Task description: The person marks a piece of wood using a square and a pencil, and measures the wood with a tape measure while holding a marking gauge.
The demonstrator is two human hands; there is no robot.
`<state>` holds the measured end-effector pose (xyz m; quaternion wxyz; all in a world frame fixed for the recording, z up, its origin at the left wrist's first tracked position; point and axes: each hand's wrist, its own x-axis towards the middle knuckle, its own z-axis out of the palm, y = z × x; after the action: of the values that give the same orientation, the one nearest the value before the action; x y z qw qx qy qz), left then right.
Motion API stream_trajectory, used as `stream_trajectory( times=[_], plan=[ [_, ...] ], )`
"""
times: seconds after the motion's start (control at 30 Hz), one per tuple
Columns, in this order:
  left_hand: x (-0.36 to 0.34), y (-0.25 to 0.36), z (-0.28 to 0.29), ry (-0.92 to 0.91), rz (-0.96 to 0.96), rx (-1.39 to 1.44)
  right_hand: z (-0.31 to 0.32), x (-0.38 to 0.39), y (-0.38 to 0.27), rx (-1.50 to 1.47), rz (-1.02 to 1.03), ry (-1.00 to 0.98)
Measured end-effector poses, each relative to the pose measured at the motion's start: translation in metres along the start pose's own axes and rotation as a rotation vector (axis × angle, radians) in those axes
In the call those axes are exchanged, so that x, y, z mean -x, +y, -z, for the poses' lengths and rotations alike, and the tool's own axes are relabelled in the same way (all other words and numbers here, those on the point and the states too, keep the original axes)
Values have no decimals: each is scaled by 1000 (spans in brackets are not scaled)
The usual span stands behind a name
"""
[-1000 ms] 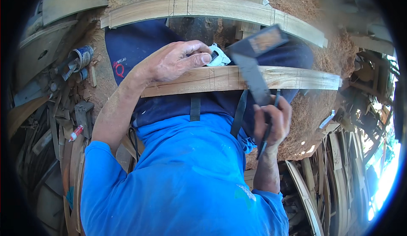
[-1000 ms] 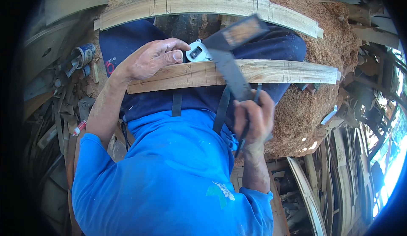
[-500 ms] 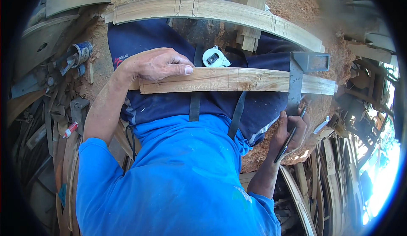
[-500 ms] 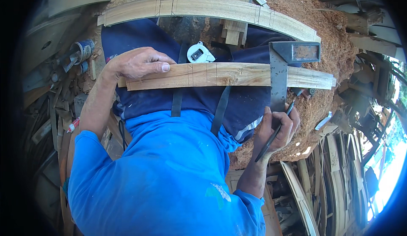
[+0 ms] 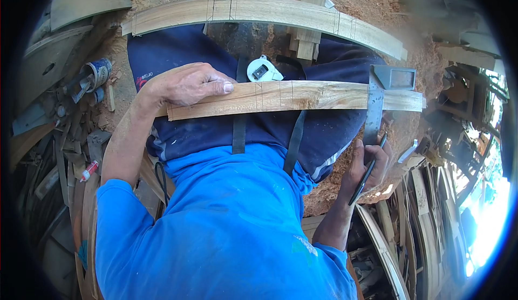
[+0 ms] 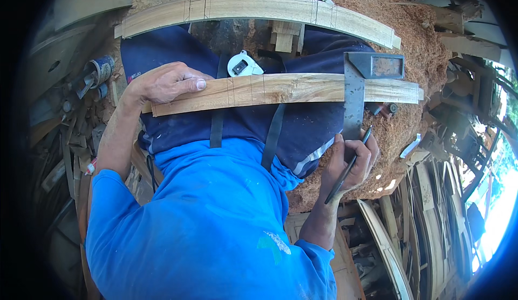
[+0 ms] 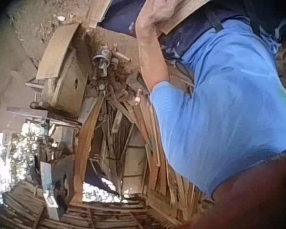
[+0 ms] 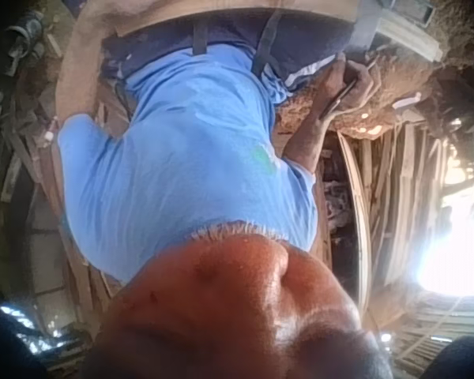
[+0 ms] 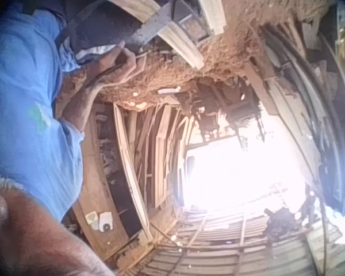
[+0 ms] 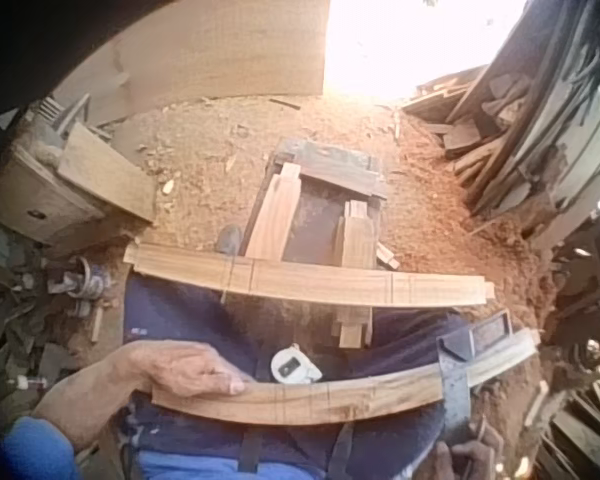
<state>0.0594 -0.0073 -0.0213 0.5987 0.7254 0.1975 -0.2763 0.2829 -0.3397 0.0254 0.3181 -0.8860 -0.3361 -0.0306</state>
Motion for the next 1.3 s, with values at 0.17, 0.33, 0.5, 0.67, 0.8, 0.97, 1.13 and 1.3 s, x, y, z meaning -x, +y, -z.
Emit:
stream_trajectory(
  times=[0.17,0.33,0.5,0.67,0.8,0.97,1.13,1.3],
  plan=[
    [-3,-14,-8,164,-205,-69,-17,9,-14,-159,115,-109],
    [-8,4,6,164,-87,379,-43,17,-41,-275,298,-300],
    [-13,5,1,187,-162,380,-58,28,-51,-331,347,-437],
    [-12,3,-1,165,-110,367,-57,28,-52,-318,360,-491],
    [-6,18,2,170,-56,309,-54,20,-51,-305,337,-430],
    [17,41,-24,241,-8,-393,-41,-45,-40,-132,409,-203],
    [20,26,-46,428,-134,-565,-78,-169,-20,-78,626,-125],
    [47,22,7,520,-235,-701,-148,-252,-36,-226,828,-230]
  ],
)
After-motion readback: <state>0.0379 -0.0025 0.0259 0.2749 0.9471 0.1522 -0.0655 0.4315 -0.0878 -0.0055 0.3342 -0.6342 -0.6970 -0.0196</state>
